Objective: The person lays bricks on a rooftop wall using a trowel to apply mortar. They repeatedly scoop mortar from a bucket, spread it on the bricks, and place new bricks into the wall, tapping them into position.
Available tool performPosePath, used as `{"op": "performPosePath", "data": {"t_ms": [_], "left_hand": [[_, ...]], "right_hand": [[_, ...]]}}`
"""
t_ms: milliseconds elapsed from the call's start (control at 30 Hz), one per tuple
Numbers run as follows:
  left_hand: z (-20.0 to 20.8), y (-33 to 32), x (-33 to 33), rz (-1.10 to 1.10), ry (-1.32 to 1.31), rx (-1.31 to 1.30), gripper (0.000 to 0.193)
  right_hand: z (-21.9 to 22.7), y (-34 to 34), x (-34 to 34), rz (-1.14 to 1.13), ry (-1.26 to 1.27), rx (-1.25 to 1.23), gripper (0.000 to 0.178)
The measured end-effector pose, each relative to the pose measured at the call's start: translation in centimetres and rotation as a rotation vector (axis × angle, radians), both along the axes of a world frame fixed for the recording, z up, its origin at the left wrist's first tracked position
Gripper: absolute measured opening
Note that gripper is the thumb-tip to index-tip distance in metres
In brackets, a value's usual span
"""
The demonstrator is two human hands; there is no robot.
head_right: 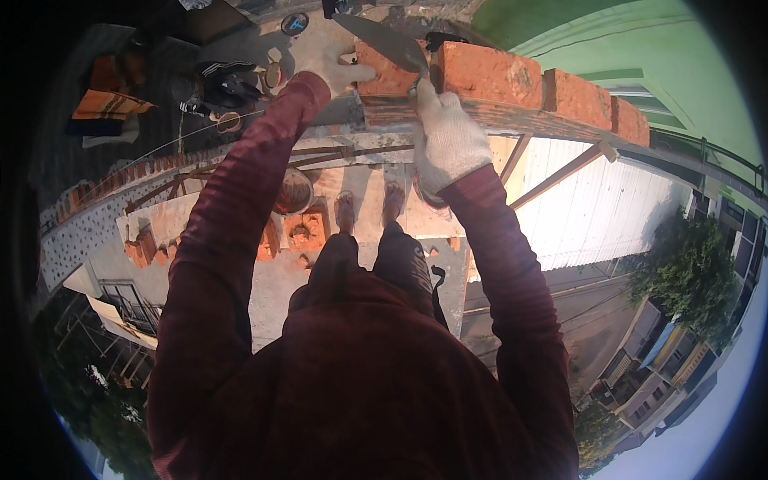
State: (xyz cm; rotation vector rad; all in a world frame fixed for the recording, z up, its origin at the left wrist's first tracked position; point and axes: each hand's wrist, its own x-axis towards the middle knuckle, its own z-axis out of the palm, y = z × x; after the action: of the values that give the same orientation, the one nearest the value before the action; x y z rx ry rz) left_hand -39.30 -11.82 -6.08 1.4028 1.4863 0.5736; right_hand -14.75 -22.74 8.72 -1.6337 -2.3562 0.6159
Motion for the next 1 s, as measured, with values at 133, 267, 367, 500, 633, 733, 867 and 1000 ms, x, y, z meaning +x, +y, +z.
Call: {"op": "performPosePath", "data": {"t_ms": [133,267,367,500,633,733,867,1000], "left_hand": [[1.4,-1.2,0.1,0.045,0.135,0.031,0.074],[2.9,-1.2,0.2,0.027,0.097,-0.052,0.072],[2.5,-1.6,0.0,0.046,0.102,-0.01,0.064],[2.3,-1.3,-0.1,0.031,0.069,0.014,0.071],[4.9,-1.7,0.4,0.043,-0.017,-0.112,0.075],[4.0,-2.1,0.2,0.033,0.161,0.01,0.064],[3.3,-1.8,-0.4,0.037,0.18,0.029,0.074],[6.4,-3.1,-1.3,-0.067,0.454,0.427,0.071]], "right_hand": [[0.0,0.2,0.1,0.011,0.027,0.015,0.05],[-0.2,0.7,0.6,0.019,0.023,0.072,0.053],[-0.1,1.3,0.7,0.043,-0.034,0.044,0.054],[-0.1,1.1,1.0,0.061,0.009,0.076,0.053],[-0.3,1.3,1.5,0.063,-0.046,0.079,0.055],[-0.6,1.5,1.8,0.059,-0.057,0.066,0.055],[-0.2,2.0,3.9,0.07,0.018,0.157,0.05],[1.4,-1.6,8.3,-0.066,0.15,0.163,0.041]]}}
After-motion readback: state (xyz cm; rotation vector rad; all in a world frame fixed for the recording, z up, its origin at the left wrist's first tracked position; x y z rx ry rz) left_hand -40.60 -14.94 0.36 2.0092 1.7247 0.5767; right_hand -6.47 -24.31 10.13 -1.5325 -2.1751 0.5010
